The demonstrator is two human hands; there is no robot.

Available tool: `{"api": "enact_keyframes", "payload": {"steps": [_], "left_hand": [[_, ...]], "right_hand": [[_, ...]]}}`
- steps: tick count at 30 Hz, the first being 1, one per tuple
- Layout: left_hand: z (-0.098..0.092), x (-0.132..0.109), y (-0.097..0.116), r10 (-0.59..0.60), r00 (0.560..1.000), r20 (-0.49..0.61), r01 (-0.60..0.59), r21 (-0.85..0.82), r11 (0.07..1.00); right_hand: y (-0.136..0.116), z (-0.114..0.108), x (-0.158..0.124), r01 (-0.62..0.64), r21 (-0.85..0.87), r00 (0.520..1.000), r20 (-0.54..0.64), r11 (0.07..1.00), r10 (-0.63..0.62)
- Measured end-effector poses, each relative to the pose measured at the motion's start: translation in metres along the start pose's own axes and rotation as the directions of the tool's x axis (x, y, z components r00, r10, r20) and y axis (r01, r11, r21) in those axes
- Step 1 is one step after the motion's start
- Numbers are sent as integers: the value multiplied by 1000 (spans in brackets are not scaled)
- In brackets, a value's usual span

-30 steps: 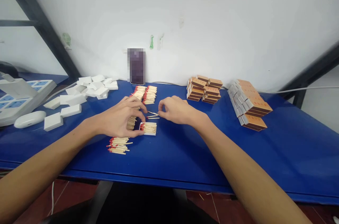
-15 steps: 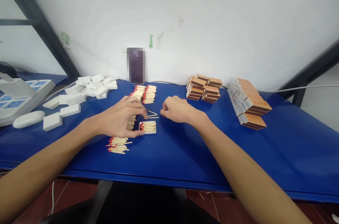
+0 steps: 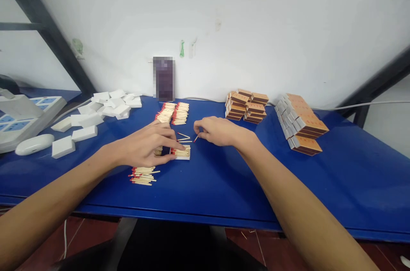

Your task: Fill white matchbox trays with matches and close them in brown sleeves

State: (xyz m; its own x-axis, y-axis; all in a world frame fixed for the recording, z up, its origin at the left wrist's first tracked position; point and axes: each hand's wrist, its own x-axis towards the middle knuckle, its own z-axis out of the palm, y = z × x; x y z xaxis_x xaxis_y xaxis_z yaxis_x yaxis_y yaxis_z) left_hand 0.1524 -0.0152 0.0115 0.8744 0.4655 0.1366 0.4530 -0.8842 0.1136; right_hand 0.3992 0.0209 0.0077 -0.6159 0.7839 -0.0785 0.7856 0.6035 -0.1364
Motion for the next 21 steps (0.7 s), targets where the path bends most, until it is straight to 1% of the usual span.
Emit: {"api": "enact_keyframes", "payload": {"steps": [2,4,7,9,11,15,18,21], "left_hand": [[0,0,0,-8,1000,9,8,-1,1000],[1,0,-1,-17,1000,7,17,0,1000],[2,0,-1,-22,1000,-10,22,11,1000],[2,1,0,-22,1000,-15,22,18,1000],[1,1,1,-21,1000,-7,21,20,1000],[0,1,2,-14,1000,23,14,11,1000],[1,0,1,-6,1000,31,6,-24,1000],[1,0,0,-12,1000,24,13,-36,999]], "right_hand": [[1,0,-1,-18,-40,1000,14,999,19],[1,2,-1,-50,-67,999,1,996,51],[-5,7,4,-131,-93,989,-78,987,124],[-10,11,8,-160,-79,980,-130,984,149],[-15,14,11,-131,-32,979,-161,991,124],[-21,18,14,-24,63,978,-204,998,37],[-21,20,14,8,99,975,-220,995,14],[-20,22,16,23,117,978,-207,993,1]]}}
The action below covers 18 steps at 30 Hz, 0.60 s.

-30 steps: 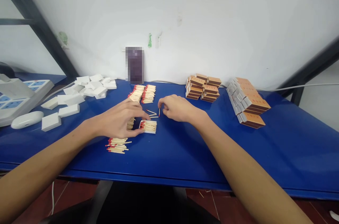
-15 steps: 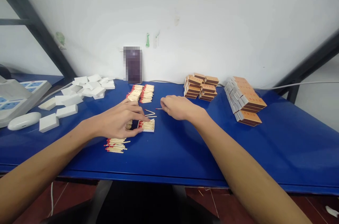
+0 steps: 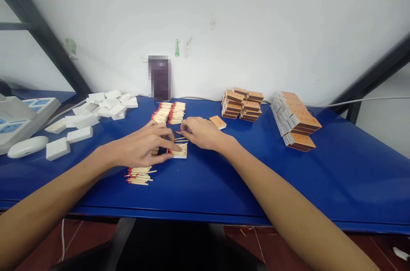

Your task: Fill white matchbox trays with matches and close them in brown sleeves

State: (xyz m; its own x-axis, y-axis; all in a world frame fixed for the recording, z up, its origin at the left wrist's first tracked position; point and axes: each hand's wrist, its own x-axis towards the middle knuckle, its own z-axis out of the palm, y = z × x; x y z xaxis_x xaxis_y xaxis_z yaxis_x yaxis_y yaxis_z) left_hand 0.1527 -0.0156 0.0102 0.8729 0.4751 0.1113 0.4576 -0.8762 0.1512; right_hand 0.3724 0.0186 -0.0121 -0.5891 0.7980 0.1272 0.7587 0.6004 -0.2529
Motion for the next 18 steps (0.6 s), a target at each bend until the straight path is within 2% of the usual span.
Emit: {"api": "enact_keyframes", "payload": {"steps": [4,10,18], "left_hand": [[1,0,0,-6,999,-33,7,25,1000],[1,0,0,-29,999,-32,30,49,998],[1,0,-1,-23,999,-26,23,6,1000]], "right_hand": [[1,-1,1,22,18,1000,17,1000,-22],[0,-9,-5,117,126,988,87,985,-128],[1,-14,-5,62,162,981,170,985,-90]]}}
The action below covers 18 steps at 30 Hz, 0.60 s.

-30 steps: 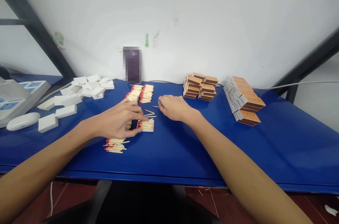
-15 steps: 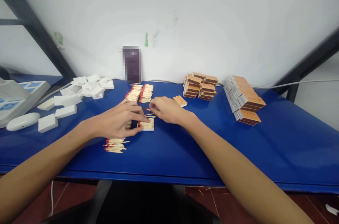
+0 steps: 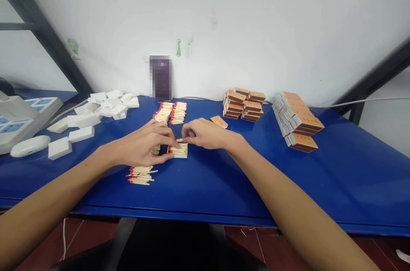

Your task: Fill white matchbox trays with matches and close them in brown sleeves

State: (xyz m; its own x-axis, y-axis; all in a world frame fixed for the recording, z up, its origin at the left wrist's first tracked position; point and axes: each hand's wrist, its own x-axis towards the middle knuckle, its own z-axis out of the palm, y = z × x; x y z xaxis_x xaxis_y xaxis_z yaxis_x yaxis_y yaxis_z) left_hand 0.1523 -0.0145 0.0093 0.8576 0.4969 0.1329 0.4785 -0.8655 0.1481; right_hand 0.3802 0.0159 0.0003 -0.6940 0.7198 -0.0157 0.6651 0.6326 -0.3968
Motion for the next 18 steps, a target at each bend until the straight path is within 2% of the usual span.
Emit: {"api": "enact_keyframes", "payload": {"steps": [11,18], "left_hand": [[3,1,2,-16,1000,2,16,34,999],[1,1,1,-19,1000,-14,20,23,1000]], "right_hand": [[-2,-7,-6,-132,-124,991,11,984,134],[1,-10,-8,-105,-75,991,70,992,110]]}}
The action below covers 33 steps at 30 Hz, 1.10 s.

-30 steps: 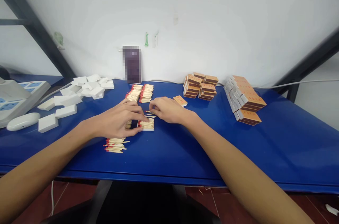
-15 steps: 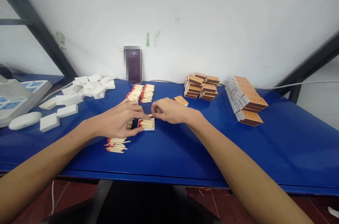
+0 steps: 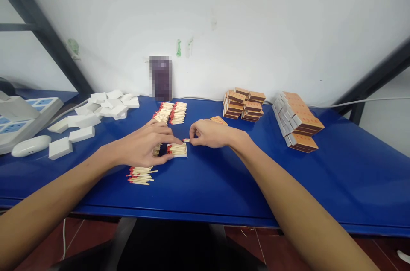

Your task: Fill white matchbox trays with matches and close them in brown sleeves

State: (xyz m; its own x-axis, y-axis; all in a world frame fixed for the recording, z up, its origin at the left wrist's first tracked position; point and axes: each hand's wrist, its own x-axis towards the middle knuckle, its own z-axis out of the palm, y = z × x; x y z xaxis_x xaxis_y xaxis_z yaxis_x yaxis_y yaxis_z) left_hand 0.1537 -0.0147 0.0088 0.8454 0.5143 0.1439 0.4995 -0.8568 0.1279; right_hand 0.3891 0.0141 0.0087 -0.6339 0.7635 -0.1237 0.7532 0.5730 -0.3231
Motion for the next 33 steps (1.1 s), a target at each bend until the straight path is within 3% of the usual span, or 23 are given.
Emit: {"api": "enact_keyframes", "payload": {"steps": [20,26,29,33], "left_hand": [[-3,-1,-2,9,999,-47,-10,-7,1000],[-2,-2,-3,-5,999,-45,4,-22,1000],[-1,-2,-3,-30,998,-57,29,-17,999],[2,-3,-4,-68,995,-78,66,-29,997]], "right_hand": [[2,-2,-2,-35,106,998,53,994,29],[-2,-2,-1,-61,7,998,15,998,61],[-2,-8,-4,-98,-37,994,-61,995,95],[-12,-17,-12,-26,65,992,-125,998,34]]}}
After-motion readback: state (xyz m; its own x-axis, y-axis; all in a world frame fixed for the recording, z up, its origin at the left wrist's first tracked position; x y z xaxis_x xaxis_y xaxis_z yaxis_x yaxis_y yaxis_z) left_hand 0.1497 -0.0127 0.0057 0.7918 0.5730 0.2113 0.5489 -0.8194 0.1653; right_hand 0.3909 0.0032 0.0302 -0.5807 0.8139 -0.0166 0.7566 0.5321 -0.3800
